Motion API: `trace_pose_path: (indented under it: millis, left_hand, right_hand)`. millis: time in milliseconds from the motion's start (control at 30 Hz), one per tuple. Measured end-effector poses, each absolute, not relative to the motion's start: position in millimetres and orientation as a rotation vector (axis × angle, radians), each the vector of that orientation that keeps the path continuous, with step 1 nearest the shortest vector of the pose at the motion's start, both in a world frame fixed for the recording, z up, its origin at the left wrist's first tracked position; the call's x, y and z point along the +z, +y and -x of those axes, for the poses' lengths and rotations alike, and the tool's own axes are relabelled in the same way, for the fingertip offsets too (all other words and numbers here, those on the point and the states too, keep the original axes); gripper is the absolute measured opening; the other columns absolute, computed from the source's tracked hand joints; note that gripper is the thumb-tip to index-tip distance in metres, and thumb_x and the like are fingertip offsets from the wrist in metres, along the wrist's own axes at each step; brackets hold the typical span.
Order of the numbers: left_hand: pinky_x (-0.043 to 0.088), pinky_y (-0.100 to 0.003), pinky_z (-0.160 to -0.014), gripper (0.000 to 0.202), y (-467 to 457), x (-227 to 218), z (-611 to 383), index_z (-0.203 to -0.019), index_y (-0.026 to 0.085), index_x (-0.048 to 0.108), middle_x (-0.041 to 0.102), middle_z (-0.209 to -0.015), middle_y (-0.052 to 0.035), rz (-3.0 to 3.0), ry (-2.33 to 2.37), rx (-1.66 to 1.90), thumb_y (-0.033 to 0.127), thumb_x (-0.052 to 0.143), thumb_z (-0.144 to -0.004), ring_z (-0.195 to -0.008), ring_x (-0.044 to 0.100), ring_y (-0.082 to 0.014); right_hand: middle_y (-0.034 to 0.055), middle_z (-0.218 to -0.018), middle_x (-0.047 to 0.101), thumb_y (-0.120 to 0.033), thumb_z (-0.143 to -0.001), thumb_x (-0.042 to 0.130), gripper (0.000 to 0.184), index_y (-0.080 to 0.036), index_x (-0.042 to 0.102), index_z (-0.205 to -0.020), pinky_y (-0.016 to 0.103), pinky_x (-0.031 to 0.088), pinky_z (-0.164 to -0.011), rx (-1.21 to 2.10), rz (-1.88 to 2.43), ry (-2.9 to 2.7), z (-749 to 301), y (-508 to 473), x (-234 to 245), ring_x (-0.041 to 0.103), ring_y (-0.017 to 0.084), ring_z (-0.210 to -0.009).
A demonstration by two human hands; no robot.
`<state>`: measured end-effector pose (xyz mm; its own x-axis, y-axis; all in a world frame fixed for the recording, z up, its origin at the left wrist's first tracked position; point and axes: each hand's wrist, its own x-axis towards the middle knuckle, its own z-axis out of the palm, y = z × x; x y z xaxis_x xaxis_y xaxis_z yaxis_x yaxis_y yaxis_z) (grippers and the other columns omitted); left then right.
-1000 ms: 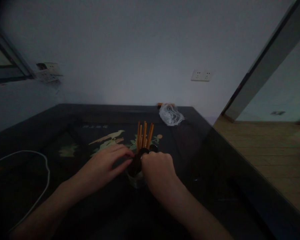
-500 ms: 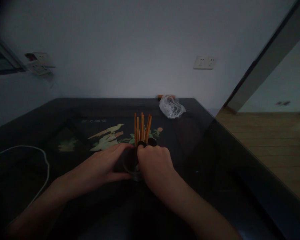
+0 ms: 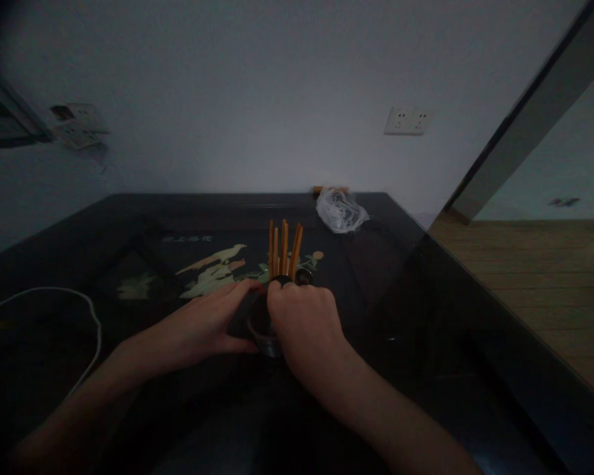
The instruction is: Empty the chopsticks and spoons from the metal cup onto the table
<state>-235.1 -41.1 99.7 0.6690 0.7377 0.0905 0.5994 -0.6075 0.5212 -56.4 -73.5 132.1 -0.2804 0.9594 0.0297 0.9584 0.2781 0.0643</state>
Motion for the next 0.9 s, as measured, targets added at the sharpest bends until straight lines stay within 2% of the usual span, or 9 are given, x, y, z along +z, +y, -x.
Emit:
trace_pose_path:
  millis: [133,267,333,467,567,700,800,900]
  left_hand:
    - [0.047,-0.038,-0.088,0.057,-41.2,107.7,240.6,-0.121,0.021,0.052,0.061,-0.118,-0.0087,-2.489,1.074,0.431,0.043,0.074,-0.073,-0.108,0.058,-0.0291]
    - [0.042,-0.037,-0.099,0.039,-43.1,117.2,238.6,-0.119,0.023,0.054,0.058,-0.125,-0.006,-2.559,1.074,0.588,0.035,0.065,-0.084,-0.118,0.052,-0.0252]
    - [0.042,-0.036,-0.099,0.03,-45.3,121.2,234.4,-0.115,0.022,0.057,0.06,-0.121,-0.005,-2.553,1.059,0.653,0.032,0.061,-0.087,-0.115,0.054,-0.0239]
    - [0.045,-0.034,-0.094,0.019,-50.6,126.7,227.7,-0.106,0.022,0.063,0.065,-0.112,-0.0028,-2.516,0.988,0.689,0.029,0.058,-0.089,-0.108,0.059,-0.0227]
    - [0.045,-0.033,-0.093,0.022,-54.6,129.6,227.3,-0.11,0.024,0.063,0.067,-0.111,-0.0009,-2.432,0.939,0.717,0.03,0.057,-0.09,-0.105,0.06,-0.022]
    - [0.046,-0.03,-0.091,0.026,-58.1,132.3,226.9,-0.116,0.028,0.062,0.067,-0.114,0.0007,-2.137,0.812,0.633,0.033,0.051,-0.094,-0.104,0.061,-0.0204]
    - [0.049,-0.03,-0.086,0.027,-55.8,131.0,223.7,-0.111,0.022,0.065,0.069,-0.107,-0.0038,-1.837,0.635,0.487,0.037,0.049,-0.095,-0.1,0.063,-0.0203]
    - [0.051,-0.029,-0.078,0.036,-49.7,126.5,220.6,-0.109,0.015,0.064,0.069,-0.1,-0.0089,-1.568,0.464,0.393,0.045,0.055,-0.09,-0.089,0.066,-0.0197]
  right_hand:
    - [0.006,-0.075,0.072,-0.017,-0.089,0.054,0.009,-0.018,0.061,-0.084,0.025,0.027,-0.045,0.229,-1.902,2.519,46.5,-75.6,139.3,0.069,0.02,-0.064]
    - [0.0028,-0.069,0.069,-0.019,-0.085,0.06,0.007,-0.019,0.06,-0.078,0.025,0.024,-0.046,0.298,-1.738,2.733,30.6,-78.6,150.7,0.064,0.015,-0.059]
    - [0.0012,-0.065,0.067,-0.023,-0.087,0.058,0.01,-0.02,0.06,-0.077,0.025,0.025,-0.047,0.306,-1.681,2.853,22.2,-80.9,155.3,0.061,0.014,-0.056]
    - [0.0003,-0.066,0.066,-0.031,-0.094,0.045,0.025,-0.022,0.063,-0.079,0.024,0.032,-0.051,0.325,-1.681,3.092,7.0,-87.1,159.7,0.058,0.013,-0.056]
    - [0.0002,-0.065,0.066,-0.035,-0.097,0.039,0.033,-0.024,0.065,-0.08,0.024,0.034,-0.053,0.39,-1.739,3.168,0.0,-91.5,161.7,0.058,0.013,-0.057]
    - [-0.0013,-0.066,0.066,-0.033,-0.097,0.042,0.031,-0.024,0.067,-0.081,0.022,0.037,-0.053,0.363,-1.682,3.322,-1.0,-94.1,166.1,0.058,0.011,-0.056]
    - [-0.002,-0.065,0.067,-0.03,-0.096,0.046,0.026,-0.023,0.067,-0.082,0.021,0.037,-0.05,0.239,-1.589,3.414,0.7,-93.3,168.9,0.058,0.01,-0.053]
    - [-0.0019,-0.063,0.067,-0.027,-0.095,0.048,0.024,-0.021,0.067,-0.081,0.02,0.038,-0.049,0.106,-1.561,3.434,2.6,-90.9,168.9,0.059,0.01,-0.052]
